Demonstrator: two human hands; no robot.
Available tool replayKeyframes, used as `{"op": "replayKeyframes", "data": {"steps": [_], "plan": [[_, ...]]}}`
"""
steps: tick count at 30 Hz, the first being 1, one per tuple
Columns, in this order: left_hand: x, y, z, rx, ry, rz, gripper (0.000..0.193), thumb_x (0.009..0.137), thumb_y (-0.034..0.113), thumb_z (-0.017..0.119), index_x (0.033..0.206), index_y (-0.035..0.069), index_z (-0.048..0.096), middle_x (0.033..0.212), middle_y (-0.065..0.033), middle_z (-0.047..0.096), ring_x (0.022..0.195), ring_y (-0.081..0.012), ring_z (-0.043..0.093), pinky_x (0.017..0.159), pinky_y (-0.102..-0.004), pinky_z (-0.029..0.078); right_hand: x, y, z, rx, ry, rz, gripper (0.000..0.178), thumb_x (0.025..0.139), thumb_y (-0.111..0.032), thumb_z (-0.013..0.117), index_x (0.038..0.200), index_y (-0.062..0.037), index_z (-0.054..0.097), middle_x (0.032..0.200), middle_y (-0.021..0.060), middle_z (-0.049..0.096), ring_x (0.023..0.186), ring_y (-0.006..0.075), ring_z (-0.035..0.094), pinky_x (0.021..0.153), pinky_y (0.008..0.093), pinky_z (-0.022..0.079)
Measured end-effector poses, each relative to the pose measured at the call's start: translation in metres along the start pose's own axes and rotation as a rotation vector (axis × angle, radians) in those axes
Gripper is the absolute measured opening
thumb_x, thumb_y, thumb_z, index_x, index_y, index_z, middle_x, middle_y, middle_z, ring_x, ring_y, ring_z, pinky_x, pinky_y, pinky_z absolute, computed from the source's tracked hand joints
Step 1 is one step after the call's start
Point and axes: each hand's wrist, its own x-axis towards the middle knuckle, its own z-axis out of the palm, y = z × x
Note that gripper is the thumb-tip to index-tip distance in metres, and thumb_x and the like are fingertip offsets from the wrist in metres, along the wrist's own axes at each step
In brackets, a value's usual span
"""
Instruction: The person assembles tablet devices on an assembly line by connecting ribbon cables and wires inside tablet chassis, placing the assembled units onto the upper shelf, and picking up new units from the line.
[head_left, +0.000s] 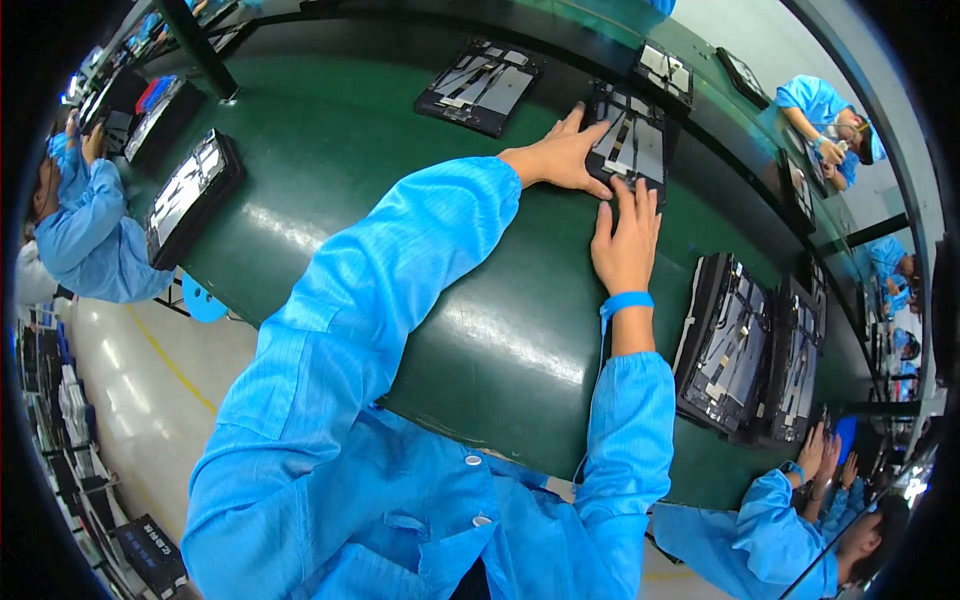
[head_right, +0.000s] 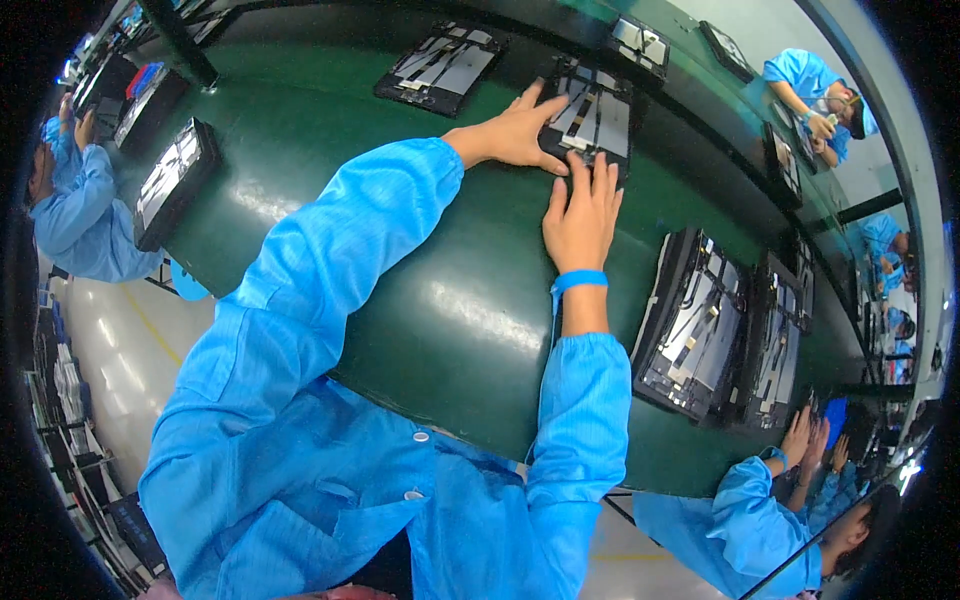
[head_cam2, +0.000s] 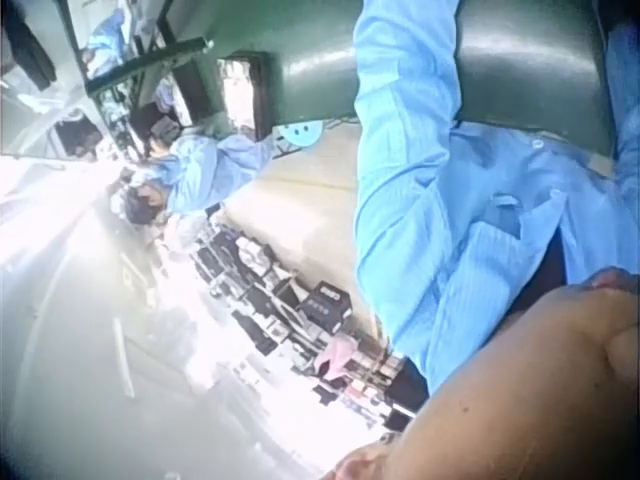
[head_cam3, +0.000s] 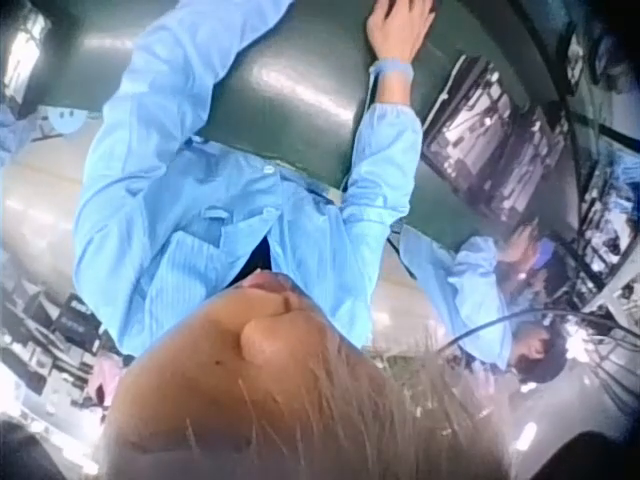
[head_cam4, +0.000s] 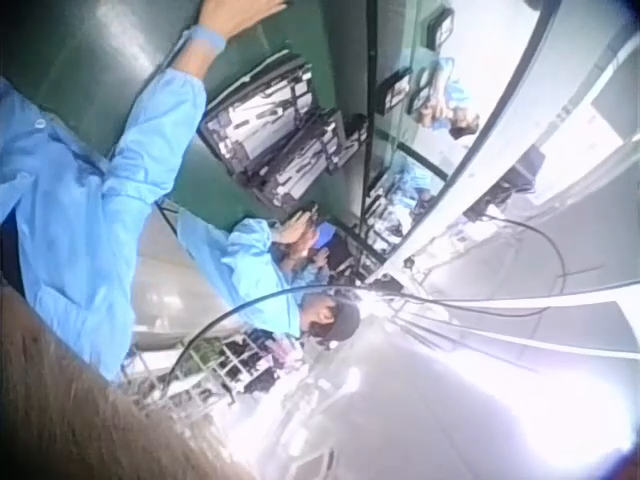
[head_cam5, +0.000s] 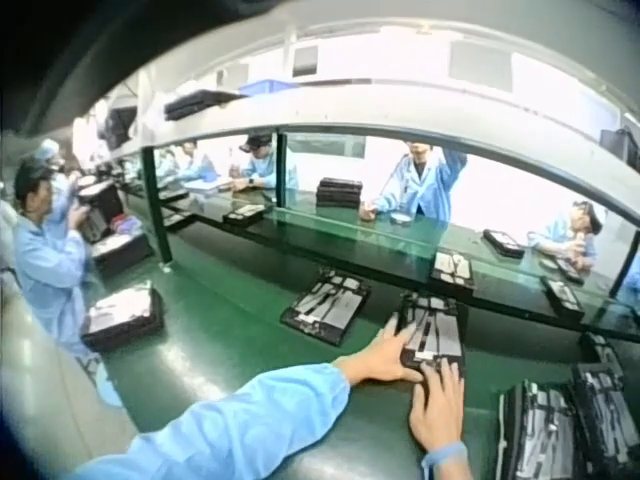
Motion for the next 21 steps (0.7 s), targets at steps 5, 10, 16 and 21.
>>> {"op": "replayKeyframes", "data": {"steps": [5, 10, 16, 21], "plan": [[-0.016, -0.041, -0.071, 0.405, 0.496, 0.242, 0.105, 0.078, 0.059, 0.094, 0.163, 0.010, 0.055, 0.165, -0.0361, 0.046, 0.153, -0.0546, 0.043, 0.127, -0.0603, 0.037, 0.020, 0.025, 0.014, -0.157, 0.085, 0.075, 0.050, 0.109, -0.029, 0.062, 0.157, -0.0139, 0.061, 0.174, 0.0259, 0.041, 0.163, 0.0500, 0.033, 0.132, 0.0610, 0.031], [-0.059, -0.135, -0.154, 0.513, 0.385, -0.782, 0.113, 0.074, 0.071, 0.094, 0.146, -0.012, 0.065, 0.146, -0.0324, 0.067, 0.138, -0.0473, 0.063, 0.115, -0.0516, 0.052, 0.017, -0.043, 0.005, -0.095, 0.186, -0.187, 0.054, 0.090, -0.010, 0.072, 0.144, -0.0046, 0.064, 0.150, 0.0273, 0.055, 0.144, 0.0487, 0.050, 0.122, 0.0585, 0.043], [-0.023, -0.150, -0.179, -0.180, 0.091, -0.823, 0.075, 0.075, 0.049, 0.100, 0.120, -0.008, 0.080, 0.125, -0.0197, 0.080, 0.114, -0.0324, 0.076, 0.103, -0.0402, 0.053, -0.007, -0.097, 0.025, 0.332, 0.017, -0.071, 0.060, 0.094, -0.008, 0.071, 0.151, 0.0011, 0.055, 0.151, 0.0310, 0.052, 0.139, 0.0516, 0.050, 0.120, 0.0563, 0.044], [-0.049, -0.131, -0.183, -0.731, 0.182, -0.710, 0.040, 0.093, 0.027, 0.087, 0.121, 0.000, 0.077, 0.115, -0.0102, 0.080, 0.104, -0.0227, 0.078, 0.092, -0.0391, 0.063, -0.023, -0.102, 0.008, 0.520, 0.078, -0.027, 0.058, 0.098, -0.008, 0.069, 0.153, -0.0006, 0.054, 0.152, 0.0288, 0.052, 0.143, 0.0475, 0.050, 0.122, 0.0538, 0.043]]}}
